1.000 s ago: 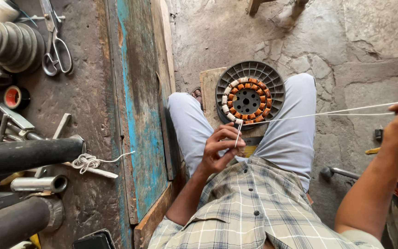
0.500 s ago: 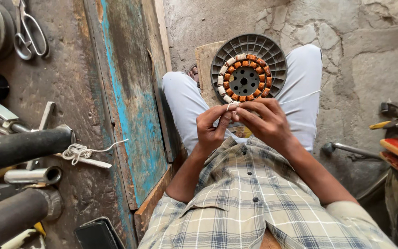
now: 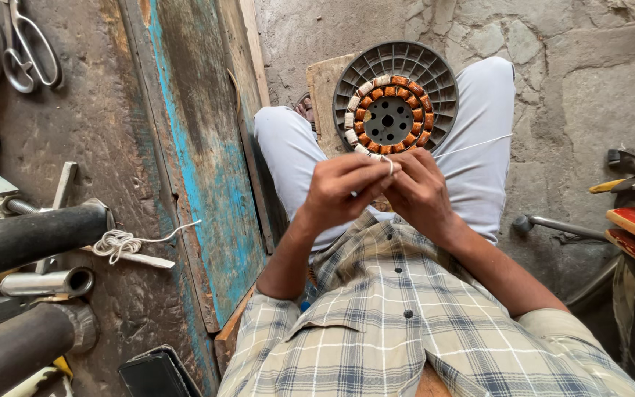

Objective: The person sits with a circular motor armature holding copper wire coils on a board over their lap and ties white string around the coils by hand. They loop, pull tight, and knot the string around successive coil bundles to bind them in place.

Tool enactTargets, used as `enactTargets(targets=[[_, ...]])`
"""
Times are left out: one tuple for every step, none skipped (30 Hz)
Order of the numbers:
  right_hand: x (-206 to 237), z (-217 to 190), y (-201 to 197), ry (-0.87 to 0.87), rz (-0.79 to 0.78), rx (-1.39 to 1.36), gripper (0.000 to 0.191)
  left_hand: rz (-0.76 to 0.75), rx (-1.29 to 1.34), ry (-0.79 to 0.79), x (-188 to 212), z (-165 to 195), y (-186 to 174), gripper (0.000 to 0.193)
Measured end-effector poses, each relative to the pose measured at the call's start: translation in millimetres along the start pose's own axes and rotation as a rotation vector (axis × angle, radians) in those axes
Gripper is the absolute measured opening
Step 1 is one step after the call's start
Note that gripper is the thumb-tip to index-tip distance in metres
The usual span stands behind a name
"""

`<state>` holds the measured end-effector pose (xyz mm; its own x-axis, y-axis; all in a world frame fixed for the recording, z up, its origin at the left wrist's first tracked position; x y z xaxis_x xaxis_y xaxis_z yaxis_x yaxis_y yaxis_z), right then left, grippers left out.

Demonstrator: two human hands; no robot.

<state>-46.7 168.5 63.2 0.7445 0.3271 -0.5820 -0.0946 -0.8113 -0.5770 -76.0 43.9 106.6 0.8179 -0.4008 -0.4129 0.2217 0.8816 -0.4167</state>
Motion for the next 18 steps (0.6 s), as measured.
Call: enactTargets(targets=[[0,3,-2,0.029,0.008,-0.036,0.025,-0.008,-0.016,0.016,-3,-3,-2,0.022],[-1,5,-5,0.058,0.017,-0.071,0.023,0.055,-0.057,-0.008,-6,-10,-10,0.023],[-1,7,-8,0.085,0.026,-0.104,0.021,0.118,-0.097,-0.032,-8,-17,-19,0.025],[-2,6,-10,0.079,0.013,-0.110,0.021,0.182,-0.139,-0.060,-7,-22,-26,0.027],[-3,5,-12,0.074,0.001,-0.115,0.021,0.208,-0.183,-0.090,-5,-26,-29,0.026],[-4,4,-14,0.066,-0.008,-0.116,0.021,0.234,-0.225,-0.115,-3,-30,-31,0.025],[-4,4,-16,0.066,-0.011,-0.111,0.021,0.259,-0.267,-0.143,-1,-34,-32,0.024],[-5,4,-17,0.070,-0.017,-0.109,0.020,0.205,-0.300,-0.116,0,-34,-23,0.024],[-6,6,-17,0.071,-0.022,-0.106,0.020,0.152,-0.334,-0.087,0,-34,-14,0.023],[-7,7,-18,0.068,-0.015,-0.104,0.020,0.099,-0.369,-0.057,1,-34,-5,0.022],[-8,10,-18,0.068,-0.011,-0.103,0.019,0.073,-0.362,-0.067,5,-36,-2,0.022],[-9,13,-18,0.069,-0.006,-0.102,0.019,0.046,-0.354,-0.077,9,-36,1,0.022],[-11,16,-18,0.075,0.003,-0.087,0.019,0.019,-0.346,-0.086,12,-38,4,0.022],[-12,19,-19,0.082,0.009,-0.075,0.018,0.022,-0.321,-0.090,15,-38,4,0.021],[-13,21,-19,0.087,0.015,-0.064,0.018,0.026,-0.296,-0.094,17,-38,4,0.021],[-13,23,-19,0.095,0.014,-0.078,0.018,0.034,-0.269,-0.095,19,-39,5,0.021],[-13,25,-20,0.100,0.012,-0.092,0.018,0.039,-0.265,-0.099,19,-39,5,0.021],[-12,26,-20,0.107,0.011,-0.109,0.019,0.044,-0.261,-0.105,20,-40,6,0.022]])
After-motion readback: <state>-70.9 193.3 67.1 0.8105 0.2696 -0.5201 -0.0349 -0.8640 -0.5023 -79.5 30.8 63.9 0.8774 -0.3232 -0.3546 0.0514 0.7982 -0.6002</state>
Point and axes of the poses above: each hand's wrist, its own x-axis away from the middle knuckle, its own y-axis out of the palm, z = x × y, the point moved 9 cm from there along -x, towards the middle knuckle, and after that the axes turned 5 degrees about -y, right-handed, at the moved point
